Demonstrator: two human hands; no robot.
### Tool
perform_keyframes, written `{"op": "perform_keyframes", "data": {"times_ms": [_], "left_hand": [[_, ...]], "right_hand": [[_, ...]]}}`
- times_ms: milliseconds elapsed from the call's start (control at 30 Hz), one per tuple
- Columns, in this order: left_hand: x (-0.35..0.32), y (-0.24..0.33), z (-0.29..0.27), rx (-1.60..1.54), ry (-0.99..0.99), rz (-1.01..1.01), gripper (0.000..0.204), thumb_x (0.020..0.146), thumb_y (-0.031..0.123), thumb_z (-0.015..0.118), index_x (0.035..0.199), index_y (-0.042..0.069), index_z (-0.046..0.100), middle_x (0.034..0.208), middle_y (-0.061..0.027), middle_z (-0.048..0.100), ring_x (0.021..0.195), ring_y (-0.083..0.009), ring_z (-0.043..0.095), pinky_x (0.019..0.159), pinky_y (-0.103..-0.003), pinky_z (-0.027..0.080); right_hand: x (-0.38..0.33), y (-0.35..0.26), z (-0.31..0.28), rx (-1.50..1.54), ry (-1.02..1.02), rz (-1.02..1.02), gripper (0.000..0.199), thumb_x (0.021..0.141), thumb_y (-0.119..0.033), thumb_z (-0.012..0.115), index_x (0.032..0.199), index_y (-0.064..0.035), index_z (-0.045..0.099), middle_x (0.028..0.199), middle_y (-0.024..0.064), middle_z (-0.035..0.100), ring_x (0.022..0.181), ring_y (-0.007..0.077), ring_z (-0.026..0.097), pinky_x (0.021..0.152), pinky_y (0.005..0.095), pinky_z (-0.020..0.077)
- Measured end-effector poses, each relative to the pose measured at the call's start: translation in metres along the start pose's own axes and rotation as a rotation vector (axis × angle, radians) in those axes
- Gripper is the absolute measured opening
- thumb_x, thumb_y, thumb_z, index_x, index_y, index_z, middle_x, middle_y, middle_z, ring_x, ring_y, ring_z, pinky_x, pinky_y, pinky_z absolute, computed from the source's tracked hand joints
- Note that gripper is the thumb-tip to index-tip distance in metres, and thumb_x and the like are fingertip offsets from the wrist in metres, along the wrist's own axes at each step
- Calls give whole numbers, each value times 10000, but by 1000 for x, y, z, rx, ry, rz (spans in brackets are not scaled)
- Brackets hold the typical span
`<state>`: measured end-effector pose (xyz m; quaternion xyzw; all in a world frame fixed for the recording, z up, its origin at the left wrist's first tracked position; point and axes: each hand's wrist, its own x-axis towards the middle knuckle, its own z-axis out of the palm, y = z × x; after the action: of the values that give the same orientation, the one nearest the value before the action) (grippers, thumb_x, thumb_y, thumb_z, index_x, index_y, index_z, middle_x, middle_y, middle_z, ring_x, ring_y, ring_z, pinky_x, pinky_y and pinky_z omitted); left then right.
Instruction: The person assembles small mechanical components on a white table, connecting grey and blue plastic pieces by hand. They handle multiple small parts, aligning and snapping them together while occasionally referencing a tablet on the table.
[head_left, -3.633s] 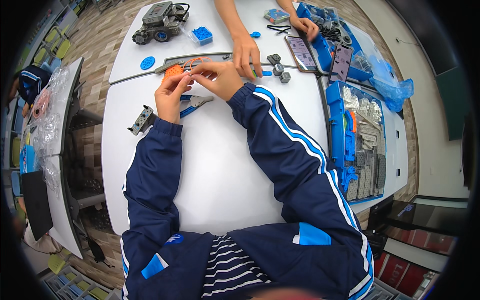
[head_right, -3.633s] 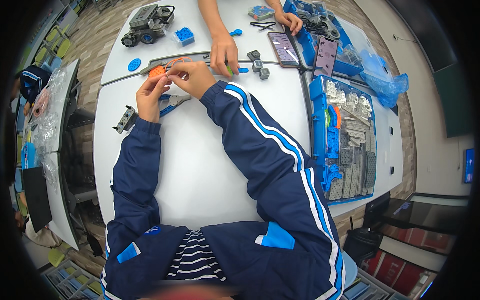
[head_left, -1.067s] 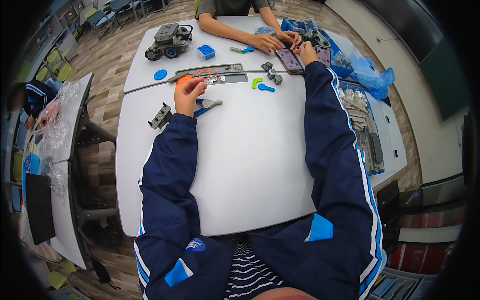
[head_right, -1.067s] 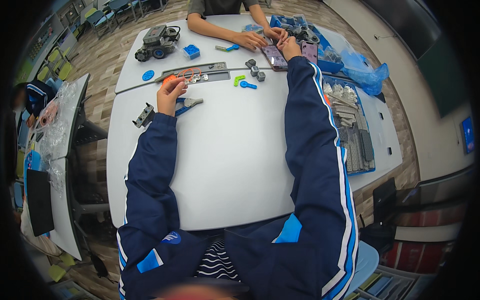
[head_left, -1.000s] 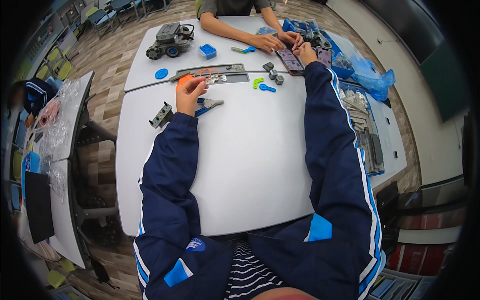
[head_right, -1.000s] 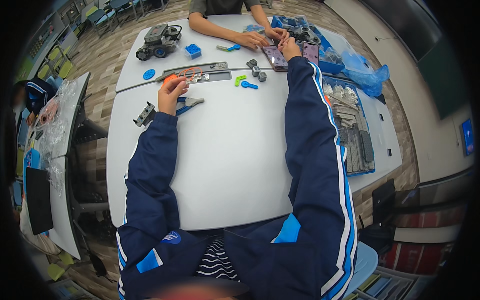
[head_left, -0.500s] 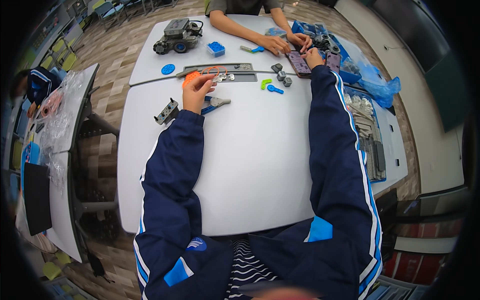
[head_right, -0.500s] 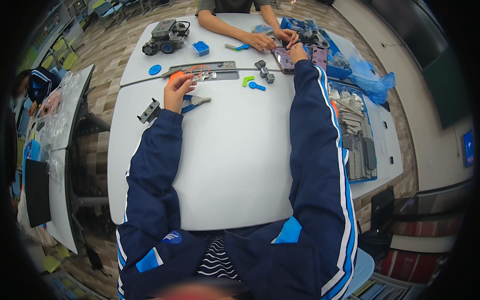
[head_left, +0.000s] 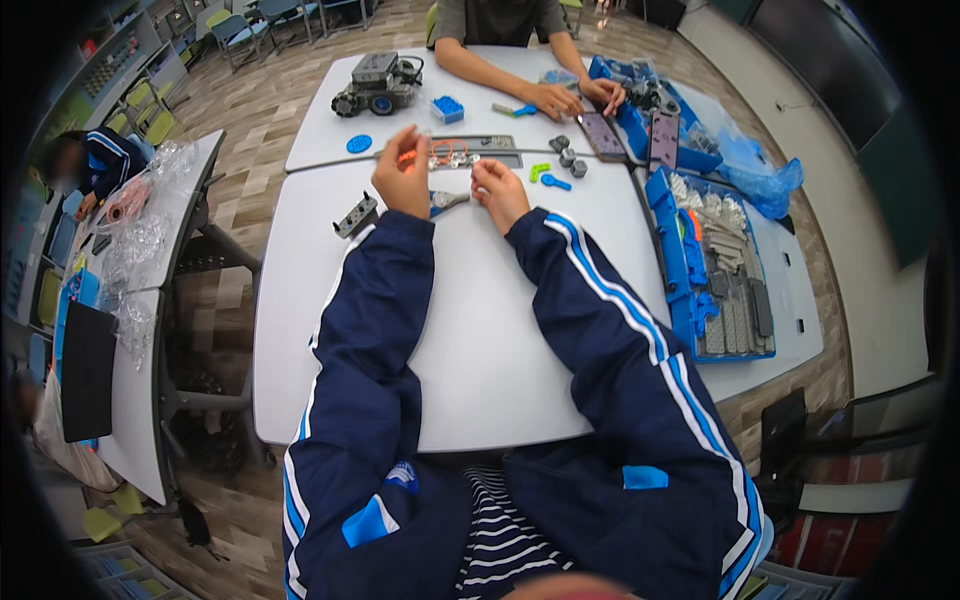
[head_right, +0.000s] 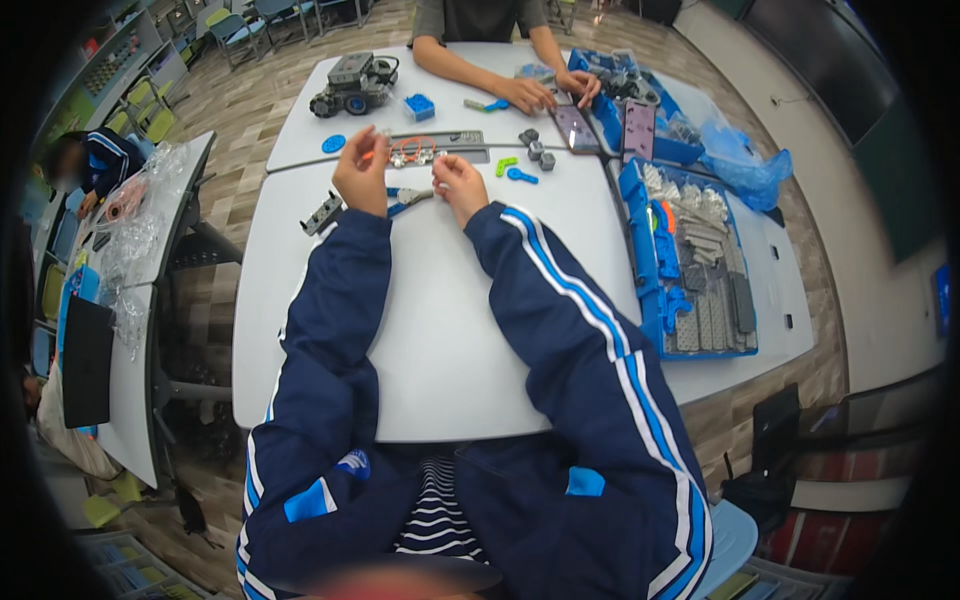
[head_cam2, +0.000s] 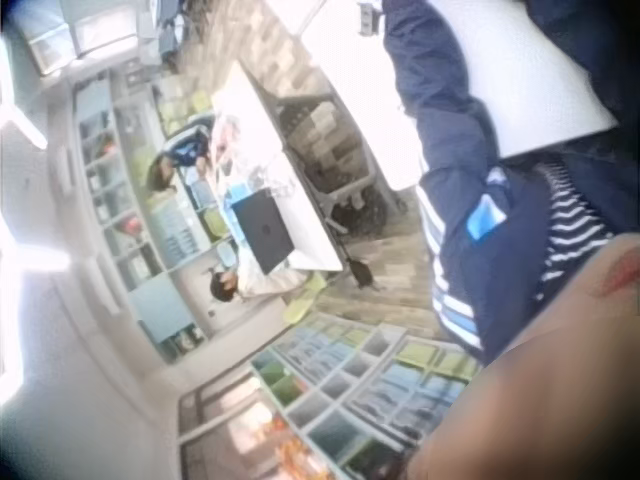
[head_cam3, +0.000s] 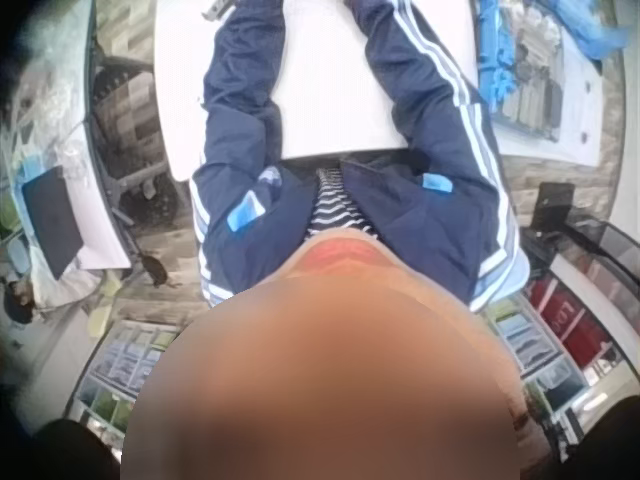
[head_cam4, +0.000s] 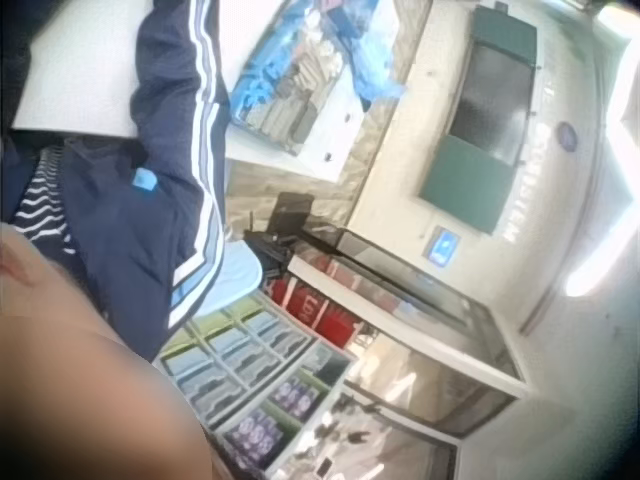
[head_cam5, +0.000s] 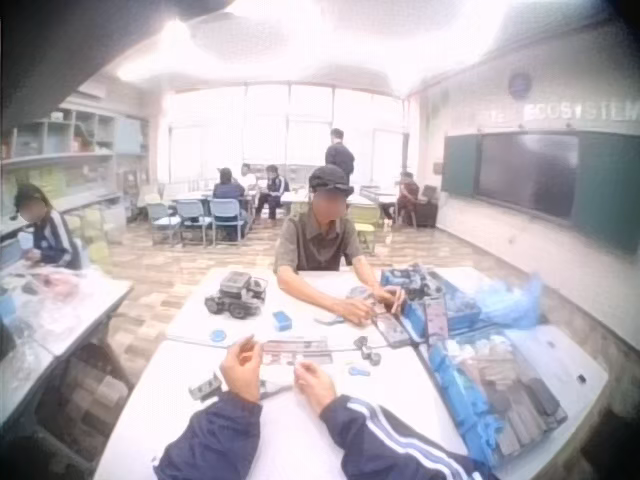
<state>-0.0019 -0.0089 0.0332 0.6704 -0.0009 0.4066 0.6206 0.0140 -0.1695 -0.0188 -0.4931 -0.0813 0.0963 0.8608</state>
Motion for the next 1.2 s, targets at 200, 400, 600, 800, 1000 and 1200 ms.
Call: {"op": "perform_keyframes", "data": {"times_ms": [200,400,600,800,1000,1200], "left_hand": [[-53,-5,14,-198,-239,-130,229,917,30,691,1144,-2,688,997,-95,722,853,-148,714,718,-261,588],[-74,-11,18,-428,-412,-432,259,930,16,666,1173,-74,647,1079,-157,697,916,-203,718,773,-291,622],[-66,-22,11,-480,-397,-534,305,928,21,676,1216,-72,642,1110,-166,694,954,-218,715,834,-294,617],[-63,-26,5,-478,-381,-549,326,925,8,674,1236,-83,630,1108,-181,697,965,-226,718,861,-280,605],[-64,-22,4,-436,-399,-545,339,924,56,698,1235,-66,641,1108,-168,703,957,-219,722,844,-276,601],[-63,-21,4,-406,-406,-552,329,919,64,707,1225,-46,658,1110,-144,710,961,-199,715,841,-279,597]], "right_hand": [[-4,-4,-13,-18,20,-117,146,971,-160,667,1097,-111,612,910,2,601,782,100,556,720,255,465],[-14,-10,-18,-15,-20,-155,140,980,-153,660,1105,-114,611,923,6,617,819,98,581,735,245,479],[-13,-10,-22,-207,-52,-191,166,966,-103,664,1111,-42,612,1030,82,671,920,159,668,831,303,566],[-15,-8,-21,-351,-59,-237,171,962,-83,660,1113,-12,623,1004,88,675,888,161,682,784,290,585],[-16,-9,-18,-390,-32,-237,166,965,-79,655,1112,-10,622,979,83,676,865,154,684,756,275,581],[-18,-8,-16,-380,-17,-277,161,971,-74,642,1116,-10,610,951,79,673,822,152,683,733,275,580]]}}
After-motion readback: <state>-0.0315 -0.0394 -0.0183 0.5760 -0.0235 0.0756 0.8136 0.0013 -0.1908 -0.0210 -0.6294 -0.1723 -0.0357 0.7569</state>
